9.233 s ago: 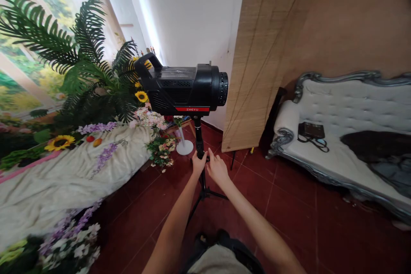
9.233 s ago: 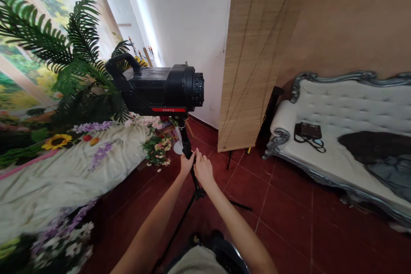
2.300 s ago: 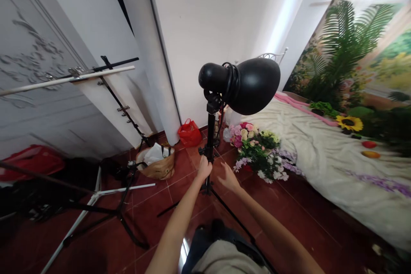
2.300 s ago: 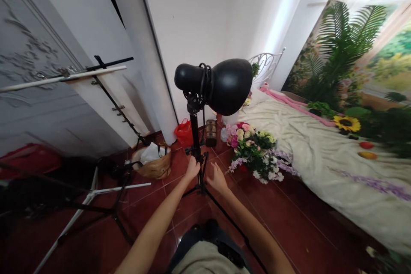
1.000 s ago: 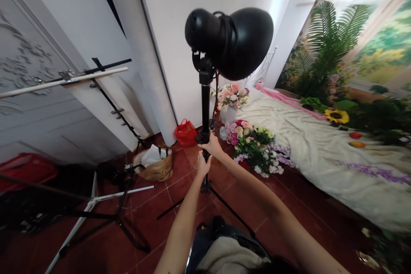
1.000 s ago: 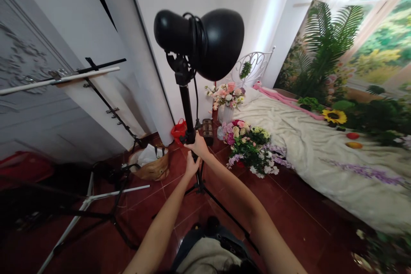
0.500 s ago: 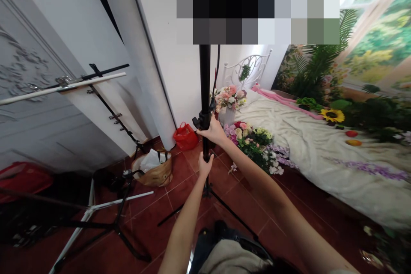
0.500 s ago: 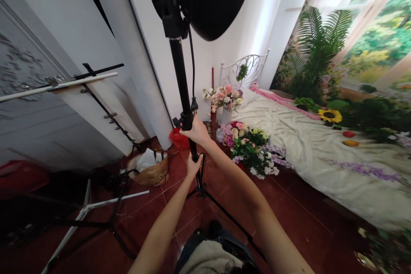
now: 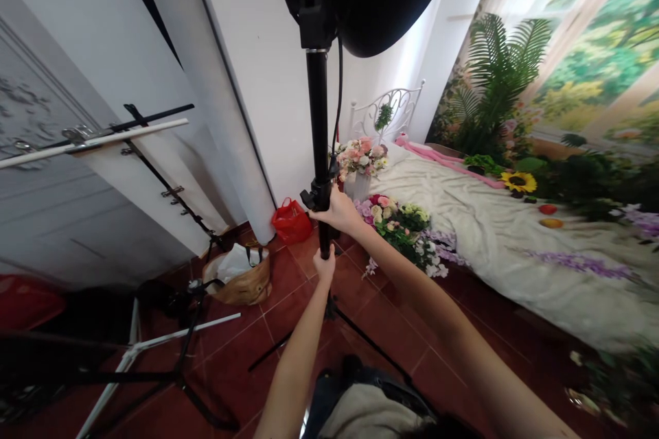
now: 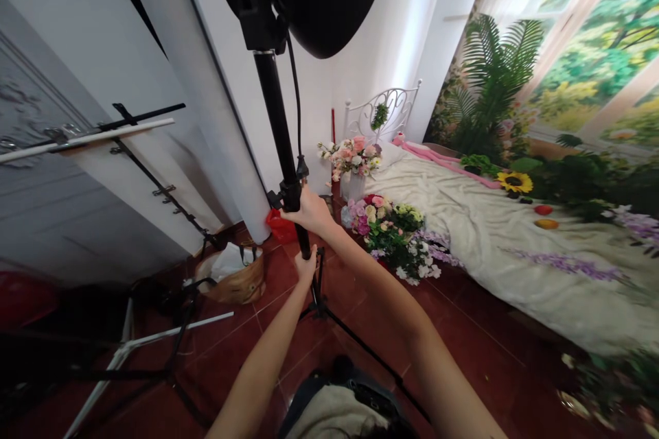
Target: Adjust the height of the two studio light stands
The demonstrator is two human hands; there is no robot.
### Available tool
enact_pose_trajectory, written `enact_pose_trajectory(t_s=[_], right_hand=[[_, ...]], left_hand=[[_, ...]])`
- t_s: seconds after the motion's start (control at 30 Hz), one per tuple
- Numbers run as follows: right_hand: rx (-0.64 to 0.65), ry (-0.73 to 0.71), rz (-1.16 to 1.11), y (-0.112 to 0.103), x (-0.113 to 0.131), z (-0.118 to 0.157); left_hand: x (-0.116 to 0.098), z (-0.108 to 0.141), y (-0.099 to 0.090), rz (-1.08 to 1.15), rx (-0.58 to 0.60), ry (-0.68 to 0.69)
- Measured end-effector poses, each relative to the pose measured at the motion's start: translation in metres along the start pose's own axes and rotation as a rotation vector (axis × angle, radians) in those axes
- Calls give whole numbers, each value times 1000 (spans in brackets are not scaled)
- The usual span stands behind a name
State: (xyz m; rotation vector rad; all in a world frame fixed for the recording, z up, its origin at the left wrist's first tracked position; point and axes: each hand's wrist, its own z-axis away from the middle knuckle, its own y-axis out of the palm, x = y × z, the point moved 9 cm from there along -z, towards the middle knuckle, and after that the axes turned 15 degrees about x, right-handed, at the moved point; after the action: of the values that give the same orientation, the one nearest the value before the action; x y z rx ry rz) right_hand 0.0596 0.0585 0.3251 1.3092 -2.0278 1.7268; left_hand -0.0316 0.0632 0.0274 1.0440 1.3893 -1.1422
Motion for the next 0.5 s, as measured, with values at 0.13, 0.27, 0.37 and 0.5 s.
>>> enact_pose_trajectory(t_s=[0.13, 0.27, 0.37, 0.5], right_hand=[[29, -10, 37, 0, 1, 1], [64, -15, -19, 6, -9, 7], [68, -78, -166, 15, -23, 20], [65, -103, -192, 42, -62, 57]], left_hand=[[-3, -1, 1, -6, 3, 28], [-14, 2, 1, -10, -14, 120], [-18, 3, 0, -20, -15, 141], [-21, 4, 0, -34, 1, 168]])
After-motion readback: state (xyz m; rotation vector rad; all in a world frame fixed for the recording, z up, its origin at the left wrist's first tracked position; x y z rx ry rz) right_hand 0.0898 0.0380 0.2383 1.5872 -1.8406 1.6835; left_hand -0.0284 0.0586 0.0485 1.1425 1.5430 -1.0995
